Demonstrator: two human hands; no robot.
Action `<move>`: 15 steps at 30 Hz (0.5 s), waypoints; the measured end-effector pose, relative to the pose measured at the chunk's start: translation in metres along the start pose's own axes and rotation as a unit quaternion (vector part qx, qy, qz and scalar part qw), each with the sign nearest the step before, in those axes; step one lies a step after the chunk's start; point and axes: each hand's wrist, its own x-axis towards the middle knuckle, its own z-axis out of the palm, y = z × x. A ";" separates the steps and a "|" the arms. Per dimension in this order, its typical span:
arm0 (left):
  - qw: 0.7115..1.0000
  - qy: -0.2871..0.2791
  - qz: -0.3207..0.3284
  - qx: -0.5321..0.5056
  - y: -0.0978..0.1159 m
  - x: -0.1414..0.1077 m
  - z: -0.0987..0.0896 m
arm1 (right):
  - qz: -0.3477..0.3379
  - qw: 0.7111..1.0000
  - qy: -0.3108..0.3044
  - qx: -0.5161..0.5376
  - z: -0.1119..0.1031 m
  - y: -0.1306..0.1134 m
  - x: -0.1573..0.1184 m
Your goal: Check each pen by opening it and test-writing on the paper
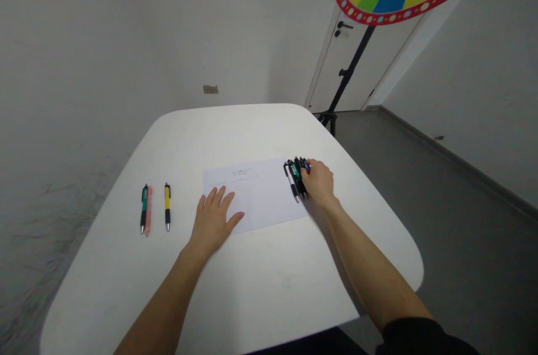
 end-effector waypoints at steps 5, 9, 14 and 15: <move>0.999 0.034 0.007 -0.033 -0.003 0.002 -0.003 | 0.015 0.999 0.029 0.014 -0.001 0.003 -0.003; 0.990 0.105 -0.097 -0.016 -0.022 0.004 -0.027 | -0.001 0.997 0.059 0.048 -0.007 0.002 -0.010; 0.951 0.097 -0.281 0.086 -0.056 -0.001 -0.053 | -0.035 0.986 0.092 0.134 -0.011 -0.008 -0.021; 0.947 0.071 -0.301 0.089 -0.061 -0.002 -0.054 | -0.044 0.982 0.092 0.156 -0.011 -0.011 -0.023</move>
